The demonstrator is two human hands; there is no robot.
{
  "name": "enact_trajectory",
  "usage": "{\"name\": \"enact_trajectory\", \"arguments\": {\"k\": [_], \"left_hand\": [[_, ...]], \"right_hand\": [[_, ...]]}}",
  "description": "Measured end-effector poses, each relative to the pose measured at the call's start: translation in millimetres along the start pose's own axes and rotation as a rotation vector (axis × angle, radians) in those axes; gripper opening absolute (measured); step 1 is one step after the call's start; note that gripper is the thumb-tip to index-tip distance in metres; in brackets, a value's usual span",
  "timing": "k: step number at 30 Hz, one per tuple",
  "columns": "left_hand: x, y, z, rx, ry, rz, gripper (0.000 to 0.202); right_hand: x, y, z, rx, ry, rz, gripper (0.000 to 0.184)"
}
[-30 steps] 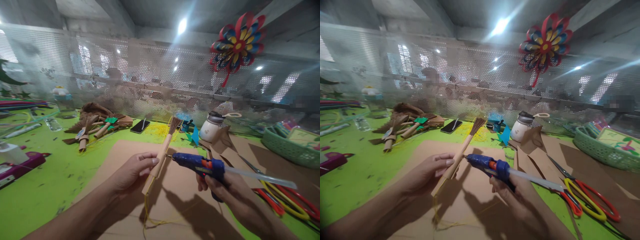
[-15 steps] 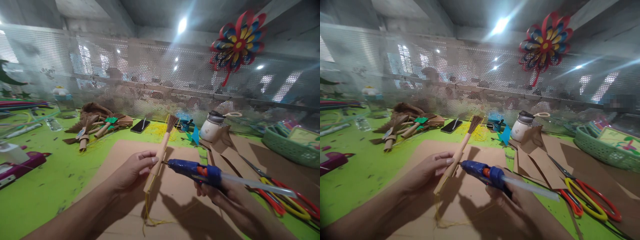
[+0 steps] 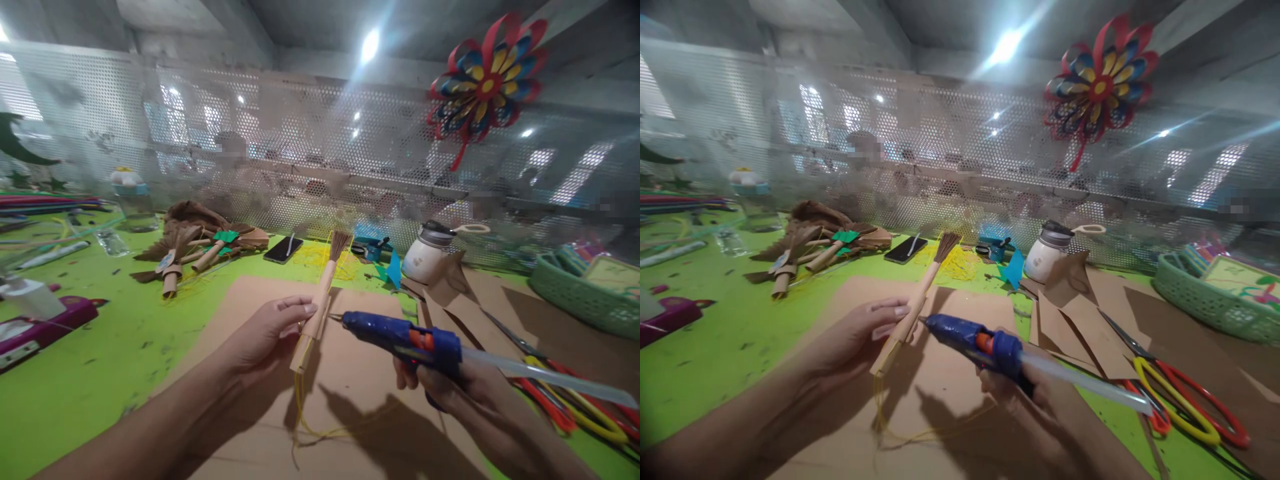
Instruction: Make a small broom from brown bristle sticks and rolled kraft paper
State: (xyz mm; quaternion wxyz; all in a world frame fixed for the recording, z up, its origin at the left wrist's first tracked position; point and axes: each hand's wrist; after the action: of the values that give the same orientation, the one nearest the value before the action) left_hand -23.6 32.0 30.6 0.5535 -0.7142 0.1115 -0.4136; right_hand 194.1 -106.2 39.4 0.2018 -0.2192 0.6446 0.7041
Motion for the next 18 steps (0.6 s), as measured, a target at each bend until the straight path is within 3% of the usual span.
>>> {"name": "enact_trajectory", "arguments": {"k": [8, 14, 18], "left_hand": [[1.7, 3.8, -1.7, -0.012, 0.061, 0.001, 0.015], [-0.7, 3.6, -1.4, -0.017, 0.056, 0.037, 0.021], [-2.3, 2.1, -1.2, -0.006, 0.074, 0.027, 0.021]], "right_hand": [[0.3, -7.4, 7.7, -0.065, -0.017, -0.154, 0.042], [4.1, -2.7, -0.6, 0.045, -0.049, -0.142, 0.044], [1.3, 0.1, -1.3, -0.038, 0.009, -0.139, 0.043]]}}
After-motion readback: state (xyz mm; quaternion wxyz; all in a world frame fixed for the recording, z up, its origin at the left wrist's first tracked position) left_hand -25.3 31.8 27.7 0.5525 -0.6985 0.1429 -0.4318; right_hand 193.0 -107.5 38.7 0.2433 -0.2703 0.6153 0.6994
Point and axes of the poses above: each hand's wrist, its own z-axis towards the middle knuckle, its own x-axis out of the palm, y = z × x, and after that the axes turned 9 degrees about y, right-handed
